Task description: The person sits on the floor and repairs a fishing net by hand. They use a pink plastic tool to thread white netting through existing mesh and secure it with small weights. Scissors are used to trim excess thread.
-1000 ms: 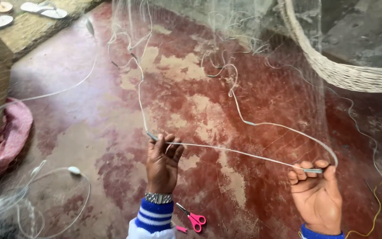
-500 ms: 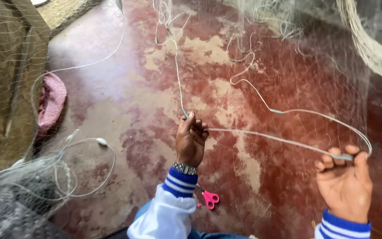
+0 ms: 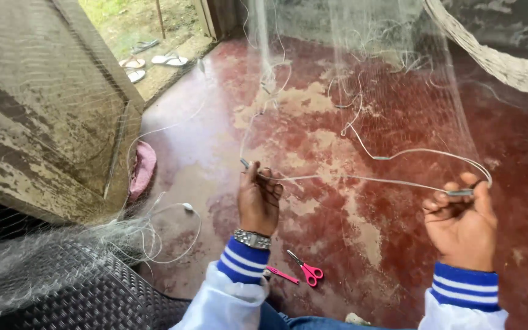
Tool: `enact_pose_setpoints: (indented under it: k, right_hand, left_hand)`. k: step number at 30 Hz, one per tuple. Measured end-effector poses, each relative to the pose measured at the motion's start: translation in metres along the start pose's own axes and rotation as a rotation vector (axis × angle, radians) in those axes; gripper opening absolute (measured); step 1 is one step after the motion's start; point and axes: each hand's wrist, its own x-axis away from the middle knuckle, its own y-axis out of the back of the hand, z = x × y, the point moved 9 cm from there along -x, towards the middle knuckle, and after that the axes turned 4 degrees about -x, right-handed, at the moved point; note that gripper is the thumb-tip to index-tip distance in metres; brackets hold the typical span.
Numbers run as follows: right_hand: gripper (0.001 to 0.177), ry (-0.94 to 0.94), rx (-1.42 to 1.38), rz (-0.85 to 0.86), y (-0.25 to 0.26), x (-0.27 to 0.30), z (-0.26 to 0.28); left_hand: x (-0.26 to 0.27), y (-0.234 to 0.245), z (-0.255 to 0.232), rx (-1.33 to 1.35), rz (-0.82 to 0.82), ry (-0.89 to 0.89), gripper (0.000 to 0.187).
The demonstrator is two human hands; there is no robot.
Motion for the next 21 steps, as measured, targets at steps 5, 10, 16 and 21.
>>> enact_pose_setpoints:
  k: [5, 10, 16, 21]
  right_hand:
    - [0.017, -0.081, -0.114, 0.078, 0.028, -0.031, 0.000]
    - [0.018, -0.116, -0.026, -0.006, 0.051, -0.077, -0.004]
    - [0.031, -0.198, 0.035, -0.127, 0.094, -0.137, -0.013]
    - [0.030, -0.264, 0.160, -0.008, 0.105, -0.146, -0.020]
  left_hand:
    - [-0.020, -0.020, 0.017, -0.187, -0.060, -0.018, 0.013]
    - [-0.078, -0.034, 0.068, -0.269, -0.120, -0.024, 0.020]
    - [-0.151, -0.035, 0.129, -0.449, -0.310, -0.016, 0.011]
    - [-0.171, -0.028, 0.106, -0.414, -0.375, -0.119, 0.012]
